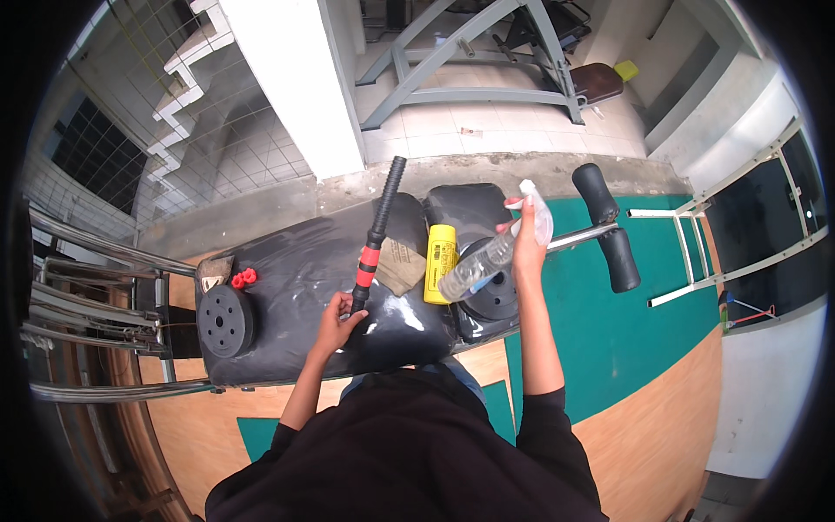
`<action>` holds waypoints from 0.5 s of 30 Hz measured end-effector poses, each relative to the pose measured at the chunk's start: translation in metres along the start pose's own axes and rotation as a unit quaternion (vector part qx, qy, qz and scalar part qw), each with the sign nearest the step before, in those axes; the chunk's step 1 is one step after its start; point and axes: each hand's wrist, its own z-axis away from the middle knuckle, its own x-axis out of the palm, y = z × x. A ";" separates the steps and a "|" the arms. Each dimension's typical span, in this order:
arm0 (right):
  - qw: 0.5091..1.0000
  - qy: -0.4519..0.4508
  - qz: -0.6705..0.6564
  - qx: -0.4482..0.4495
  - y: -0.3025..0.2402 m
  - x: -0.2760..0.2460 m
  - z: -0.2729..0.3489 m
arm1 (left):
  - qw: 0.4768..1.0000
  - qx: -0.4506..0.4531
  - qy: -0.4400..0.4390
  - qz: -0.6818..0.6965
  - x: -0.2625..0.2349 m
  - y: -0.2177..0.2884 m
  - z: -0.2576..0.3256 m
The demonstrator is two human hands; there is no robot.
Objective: The person cleans a weight plate and barbell with a cloth and spray, then slides two weight plates onto the bar and secures them with red collars. The assembled barbell remains on the bench at the end of the clip.
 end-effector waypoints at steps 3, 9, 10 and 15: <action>0.996 0.078 -0.031 -0.027 0.013 -0.004 -0.050 | 0.999 -0.004 0.027 0.028 0.010 -0.007 0.000; 0.988 0.147 -0.017 -0.047 0.103 0.018 -0.151 | 0.990 -0.068 0.090 0.081 0.030 -0.014 0.009; 0.986 0.166 0.007 -0.028 0.127 0.020 -0.169 | 0.989 -0.075 0.100 0.083 0.035 -0.016 0.010; 0.942 0.274 0.116 0.153 0.207 0.053 -0.196 | 0.977 -0.116 0.151 0.097 0.050 -0.017 0.025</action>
